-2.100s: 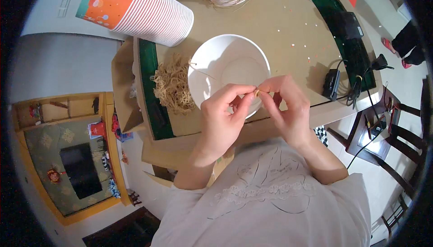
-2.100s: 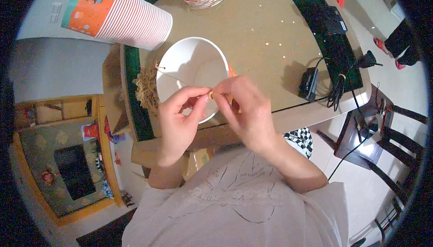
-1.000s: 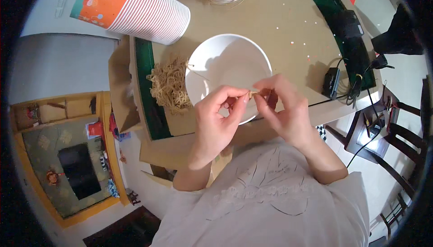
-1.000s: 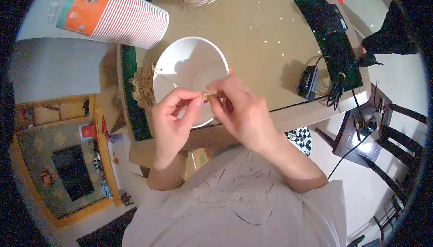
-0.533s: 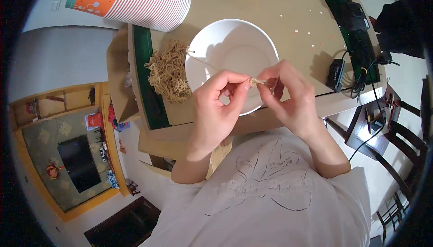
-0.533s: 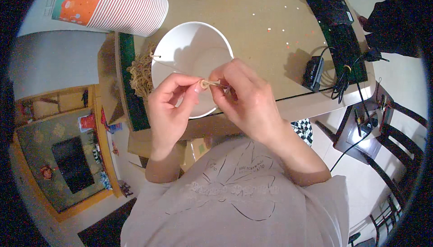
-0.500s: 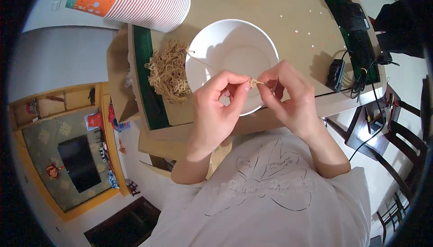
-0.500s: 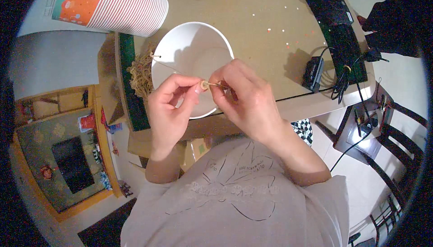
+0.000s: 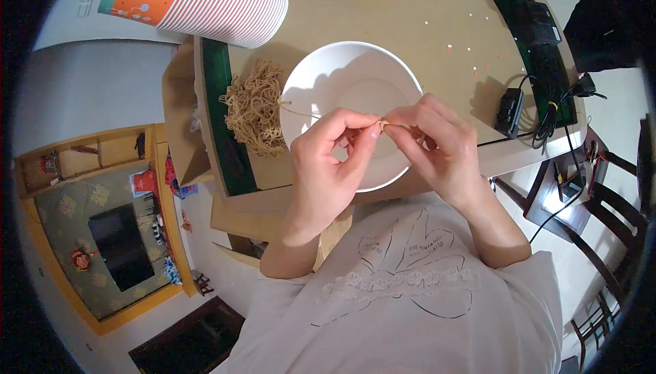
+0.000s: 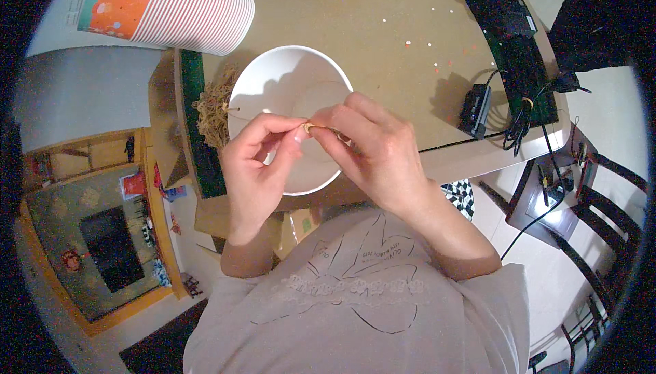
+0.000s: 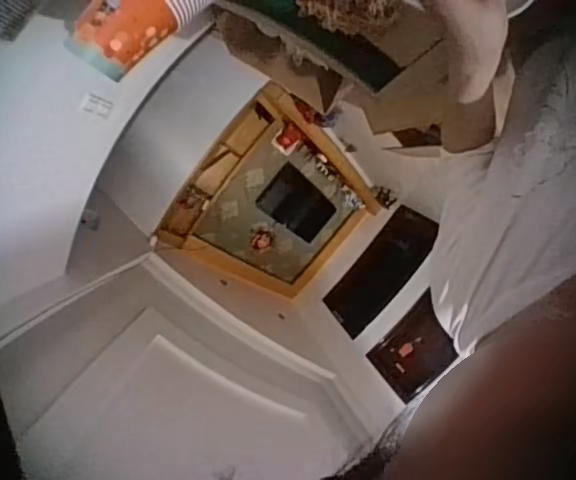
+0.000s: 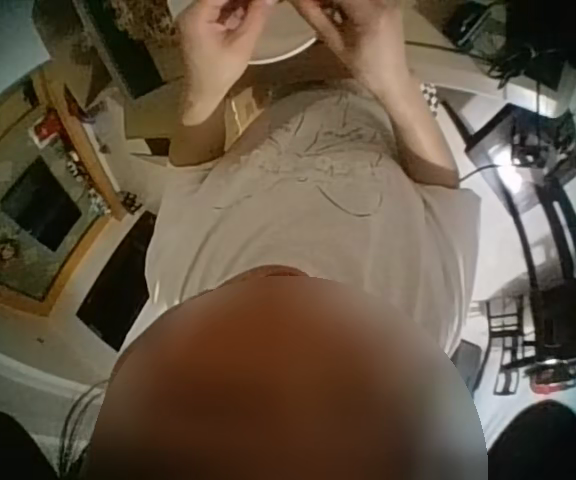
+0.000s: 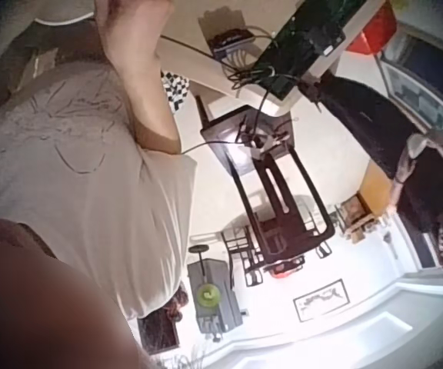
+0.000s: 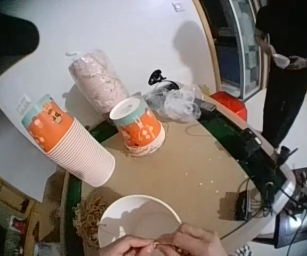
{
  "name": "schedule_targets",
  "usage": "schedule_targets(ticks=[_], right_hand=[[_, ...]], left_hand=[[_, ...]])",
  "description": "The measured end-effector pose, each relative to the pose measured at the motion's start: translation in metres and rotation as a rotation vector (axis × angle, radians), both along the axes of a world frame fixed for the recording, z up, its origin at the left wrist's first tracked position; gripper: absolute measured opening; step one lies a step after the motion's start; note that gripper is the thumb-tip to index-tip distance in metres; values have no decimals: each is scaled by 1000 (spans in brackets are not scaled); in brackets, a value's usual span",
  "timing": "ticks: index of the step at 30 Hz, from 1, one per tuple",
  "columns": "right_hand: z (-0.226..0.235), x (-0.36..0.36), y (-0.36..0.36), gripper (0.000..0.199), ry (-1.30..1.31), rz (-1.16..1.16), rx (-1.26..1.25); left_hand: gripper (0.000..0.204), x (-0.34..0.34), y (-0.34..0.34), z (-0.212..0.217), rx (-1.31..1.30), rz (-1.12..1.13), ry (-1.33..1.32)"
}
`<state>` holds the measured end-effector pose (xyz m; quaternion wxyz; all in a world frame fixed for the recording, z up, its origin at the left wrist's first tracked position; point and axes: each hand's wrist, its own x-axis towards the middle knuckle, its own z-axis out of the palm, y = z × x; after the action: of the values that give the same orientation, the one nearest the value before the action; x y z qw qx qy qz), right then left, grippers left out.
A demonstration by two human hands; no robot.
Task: Assembling paper buckets by attaching rubber bands to the rim.
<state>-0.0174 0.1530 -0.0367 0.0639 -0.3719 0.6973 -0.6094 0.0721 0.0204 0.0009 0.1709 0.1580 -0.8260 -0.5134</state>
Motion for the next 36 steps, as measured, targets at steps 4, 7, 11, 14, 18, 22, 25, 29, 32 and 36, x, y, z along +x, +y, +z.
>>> schedule_targets(ticks=[4, 7, 11, 14, 18, 22, 25, 29, 32, 36], right_hand=[[-2, -1, 0, 10, 54, -14, -21], [-2, -1, 1, 9, 57, -18, 9], [-3, 1, 1, 9, 37, -28, 1], [-4, 1, 0, 9, 26, -32, -10], [-3, 1, 0, 10, 60, -30, -31], [-2, -1, 3, 10, 49, -7, 3], [-4, -3, 3, 10, 119, 7, -12], [-1, -6, 4, 10, 4, 6, -12], [6, -7, 6, 11, -7, 17, 29], [14, -4, 7, 12, 122, 8, -1]], left_hand=[[3, 2, 1, 1, -25, -10, 2], [6, 5, 1, 5, 56, 56, -23], [9, 4, 0, 4, 24, 21, -79], [11, -2, 3, 4, 108, 73, 13], [9, -2, 3, 6, -70, -13, -32], [9, 2, 3, 14, -166, 14, -104], [9, 4, 3, 15, -184, 19, -117], [7, 5, -2, 11, -106, 30, -122], [7, 8, -1, 11, -90, 30, -87], [7, 6, 6, 16, -62, 17, -97]])
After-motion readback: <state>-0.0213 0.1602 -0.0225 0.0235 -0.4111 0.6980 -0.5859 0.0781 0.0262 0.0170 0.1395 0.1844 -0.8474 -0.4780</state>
